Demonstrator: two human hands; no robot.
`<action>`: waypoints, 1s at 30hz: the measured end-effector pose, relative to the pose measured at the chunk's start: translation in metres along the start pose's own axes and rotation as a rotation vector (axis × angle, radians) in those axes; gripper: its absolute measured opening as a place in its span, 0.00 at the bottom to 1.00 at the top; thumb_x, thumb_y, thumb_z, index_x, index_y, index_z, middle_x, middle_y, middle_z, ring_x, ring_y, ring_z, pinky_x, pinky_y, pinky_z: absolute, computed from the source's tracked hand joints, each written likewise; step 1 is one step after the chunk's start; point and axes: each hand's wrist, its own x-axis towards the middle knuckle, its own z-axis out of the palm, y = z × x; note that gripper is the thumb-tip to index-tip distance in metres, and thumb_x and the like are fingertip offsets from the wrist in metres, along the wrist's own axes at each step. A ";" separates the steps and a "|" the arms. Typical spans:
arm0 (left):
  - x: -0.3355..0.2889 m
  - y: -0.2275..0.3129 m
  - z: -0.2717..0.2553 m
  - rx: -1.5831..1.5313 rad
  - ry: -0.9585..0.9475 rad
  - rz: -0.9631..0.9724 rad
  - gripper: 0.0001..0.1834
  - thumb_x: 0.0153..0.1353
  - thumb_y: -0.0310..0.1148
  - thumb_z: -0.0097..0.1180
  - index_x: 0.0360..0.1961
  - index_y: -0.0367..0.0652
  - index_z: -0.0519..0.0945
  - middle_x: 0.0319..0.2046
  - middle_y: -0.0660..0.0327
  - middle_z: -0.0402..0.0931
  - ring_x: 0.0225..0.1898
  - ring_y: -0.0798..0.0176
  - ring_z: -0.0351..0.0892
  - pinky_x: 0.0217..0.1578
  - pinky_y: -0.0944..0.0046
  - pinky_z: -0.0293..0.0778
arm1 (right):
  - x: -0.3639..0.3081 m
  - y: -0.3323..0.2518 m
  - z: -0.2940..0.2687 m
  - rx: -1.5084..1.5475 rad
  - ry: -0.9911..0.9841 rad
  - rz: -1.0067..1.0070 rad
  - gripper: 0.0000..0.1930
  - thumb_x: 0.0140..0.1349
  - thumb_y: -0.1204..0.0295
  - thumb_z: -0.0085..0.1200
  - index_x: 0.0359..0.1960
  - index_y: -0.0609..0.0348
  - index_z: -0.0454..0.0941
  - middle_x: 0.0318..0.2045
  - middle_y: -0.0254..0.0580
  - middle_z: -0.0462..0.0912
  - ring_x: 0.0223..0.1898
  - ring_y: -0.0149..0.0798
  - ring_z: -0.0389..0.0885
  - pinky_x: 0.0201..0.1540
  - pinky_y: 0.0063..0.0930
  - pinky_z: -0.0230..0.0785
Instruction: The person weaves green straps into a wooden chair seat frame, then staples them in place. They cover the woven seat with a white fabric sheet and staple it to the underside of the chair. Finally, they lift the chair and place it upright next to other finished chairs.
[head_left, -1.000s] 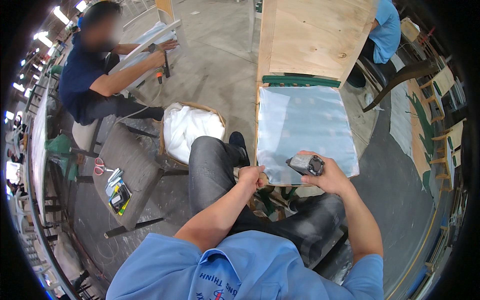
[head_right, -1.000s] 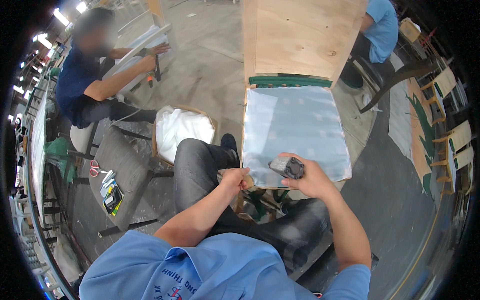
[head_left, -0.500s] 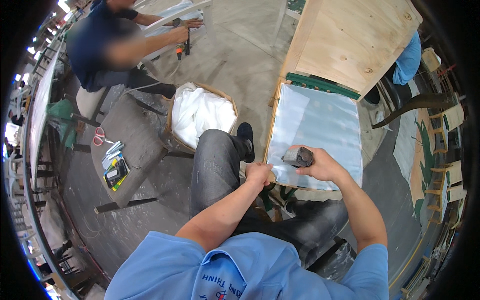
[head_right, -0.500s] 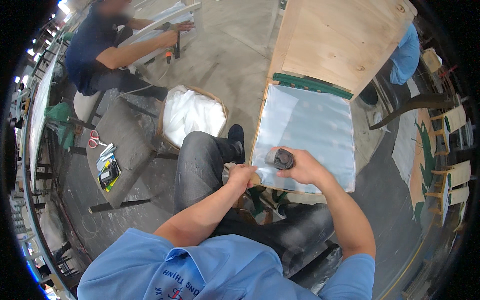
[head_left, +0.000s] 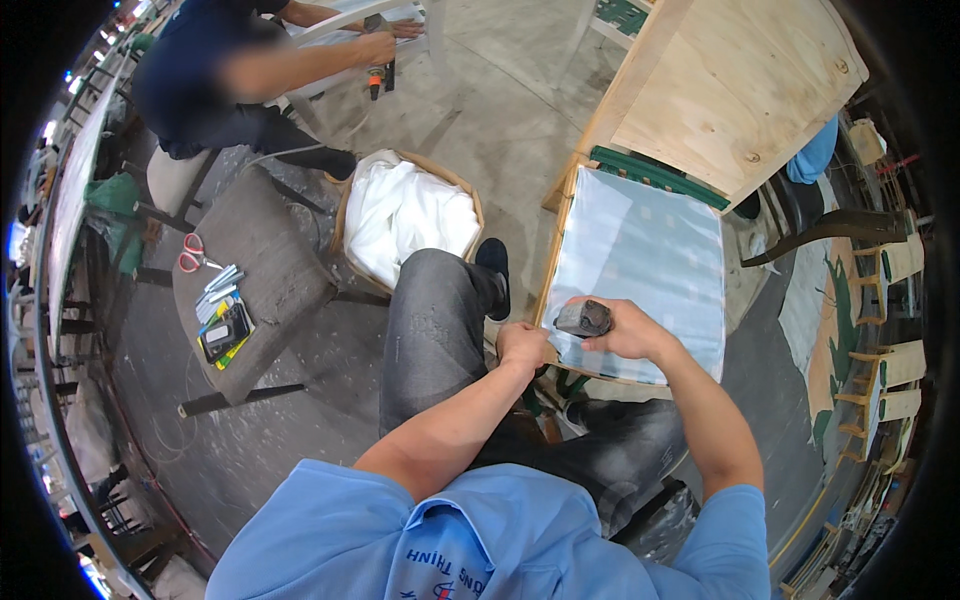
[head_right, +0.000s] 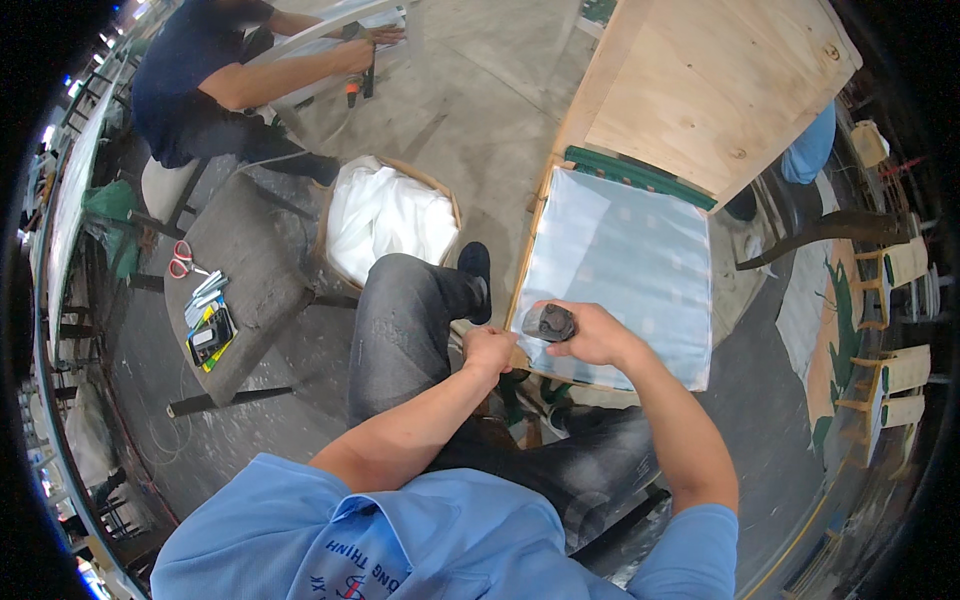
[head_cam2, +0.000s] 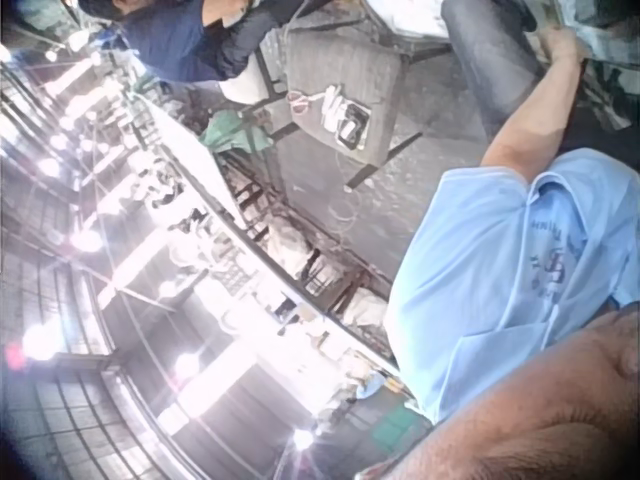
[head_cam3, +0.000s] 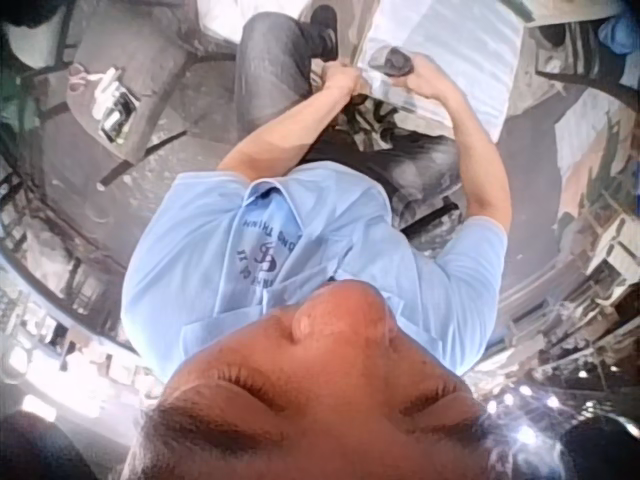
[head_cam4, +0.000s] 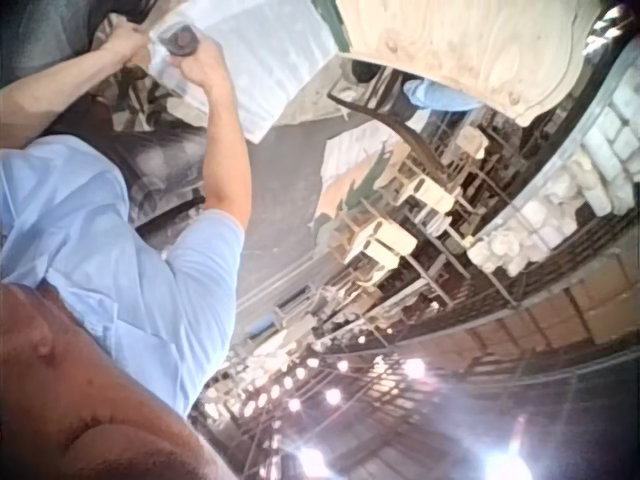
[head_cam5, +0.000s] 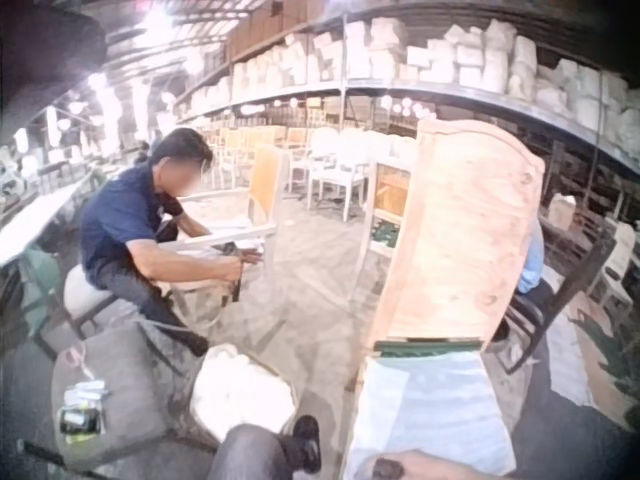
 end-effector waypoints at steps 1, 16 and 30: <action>0.001 -0.001 0.000 -0.005 0.004 -0.001 0.09 0.55 0.29 0.69 0.29 0.35 0.82 0.21 0.55 0.80 0.18 0.59 0.79 0.18 0.58 0.74 | 0.003 -0.001 0.001 -0.027 -0.015 -0.011 0.35 0.51 0.75 0.73 0.64 0.47 0.76 0.50 0.44 0.88 0.51 0.43 0.85 0.59 0.34 0.73; 0.008 -0.006 -0.005 0.070 -0.053 0.016 0.07 0.58 0.27 0.64 0.33 0.33 0.85 0.23 0.52 0.83 0.20 0.57 0.83 0.22 0.58 0.77 | 0.020 -0.010 0.009 -0.183 -0.085 -0.015 0.36 0.51 0.75 0.73 0.64 0.42 0.75 0.48 0.47 0.88 0.49 0.51 0.86 0.55 0.39 0.76; -0.013 -0.010 -0.012 -0.009 -0.147 -0.071 0.12 0.63 0.30 0.59 0.45 0.35 0.84 0.28 0.56 0.82 0.17 0.62 0.79 0.16 0.62 0.74 | -0.015 -0.010 -0.005 -0.107 0.176 -0.043 0.36 0.53 0.78 0.72 0.66 0.47 0.74 0.49 0.41 0.87 0.47 0.41 0.85 0.53 0.34 0.75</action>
